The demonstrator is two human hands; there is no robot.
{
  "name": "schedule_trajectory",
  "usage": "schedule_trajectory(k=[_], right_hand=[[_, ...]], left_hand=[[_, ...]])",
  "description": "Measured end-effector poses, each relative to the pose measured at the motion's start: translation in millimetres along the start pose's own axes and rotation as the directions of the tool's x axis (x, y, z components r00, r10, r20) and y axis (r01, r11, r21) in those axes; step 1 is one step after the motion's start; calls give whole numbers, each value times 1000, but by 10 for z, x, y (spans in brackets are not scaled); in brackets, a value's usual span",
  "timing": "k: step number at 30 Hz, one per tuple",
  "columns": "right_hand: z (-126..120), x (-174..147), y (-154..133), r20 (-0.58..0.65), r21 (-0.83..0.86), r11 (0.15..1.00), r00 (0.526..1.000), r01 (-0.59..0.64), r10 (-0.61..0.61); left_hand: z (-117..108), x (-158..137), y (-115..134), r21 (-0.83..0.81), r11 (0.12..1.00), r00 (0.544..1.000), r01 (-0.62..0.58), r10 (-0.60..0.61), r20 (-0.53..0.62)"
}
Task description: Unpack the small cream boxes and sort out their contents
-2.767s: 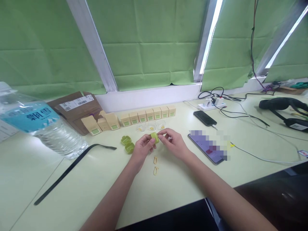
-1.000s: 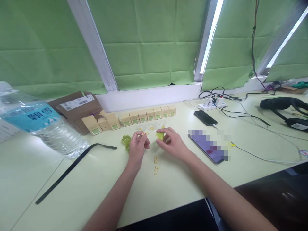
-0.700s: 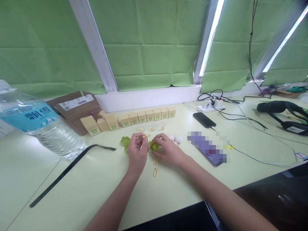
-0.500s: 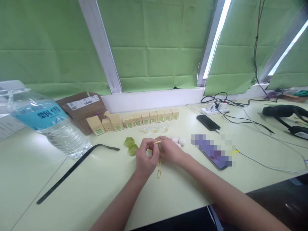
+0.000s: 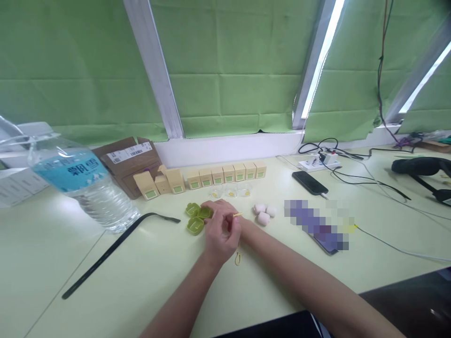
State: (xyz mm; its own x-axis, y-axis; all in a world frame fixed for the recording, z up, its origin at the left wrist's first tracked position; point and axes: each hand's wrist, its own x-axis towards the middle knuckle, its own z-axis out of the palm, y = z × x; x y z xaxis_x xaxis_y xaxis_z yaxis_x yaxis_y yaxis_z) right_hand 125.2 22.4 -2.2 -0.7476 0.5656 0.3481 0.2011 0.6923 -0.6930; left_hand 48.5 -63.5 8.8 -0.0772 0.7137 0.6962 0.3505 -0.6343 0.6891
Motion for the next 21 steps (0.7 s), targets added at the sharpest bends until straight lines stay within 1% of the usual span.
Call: schedule_trajectory(k=[1, 3, 4, 6, 7, 8, 9, 11, 12, 14, 15, 17, 19, 21], right_hand=[[21, 5, -11, -31, -6, 1000, 999, 11, -12], [30, -4, -39, -124, -97, 995, 992, -6, -6], [14, -21, -53, -148, -131, 991, 989, -7, -13], [-54, -87, -79, -158, -167, 986, 987, -14, -13], [-102, -139, -92, -163, -178, 984, 987, -28, -2], [-156, -203, -106, -196, -179, 982, 980, -62, 26], [-210, -280, -121, -247, -150, 983, 967, -105, 65], [-307, -456, -150, -333, -47, 987, 934, -151, 127], [-345, -547, -162, -382, 3, 988, 913, -156, 146], [-400, -713, -179, -490, 75, 983, 853, -166, 181], [-418, -778, -184, -519, 99, 979, 830, -180, 205], [-441, -861, -188, -544, 107, 974, 808, -199, 225], [-450, -885, -192, -543, 55, 979, 817, -198, 196], [-447, -875, -196, -519, -19, 983, 843, -181, 145]], left_hand=[[-5, 3, -6, -6, 1000, 1000, -12, 12, 0], [-14, 10, -22, -12, 999, 999, -31, 31, -9], [-18, 13, -30, -14, 999, 999, -31, 31, -17], [-23, 21, -44, -22, 1000, 999, -12, 11, -37], [-23, 26, -49, -30, 1000, 999, 3, -4, -46], [-22, 33, -53, -43, 999, 998, 16, -19, -53], [-19, 41, -57, -55, 998, 998, 31, -34, -54], [-12, 60, -63, -64, 995, 996, 75, -77, -43], [-8, 69, -66, -59, 993, 994, 106, -108, -27], [-3, 88, -77, -29, 983, 983, 181, -180, 23], [-1, 96, -84, -7, 976, 975, 218, -217, 54], [2, 107, -95, 36, 960, 953, 278, -280, 113], [5, 112, -102, 59, 947, 934, 314, -320, 158], [9, 111, -104, 61, 940, 923, 336, -341, 178]])
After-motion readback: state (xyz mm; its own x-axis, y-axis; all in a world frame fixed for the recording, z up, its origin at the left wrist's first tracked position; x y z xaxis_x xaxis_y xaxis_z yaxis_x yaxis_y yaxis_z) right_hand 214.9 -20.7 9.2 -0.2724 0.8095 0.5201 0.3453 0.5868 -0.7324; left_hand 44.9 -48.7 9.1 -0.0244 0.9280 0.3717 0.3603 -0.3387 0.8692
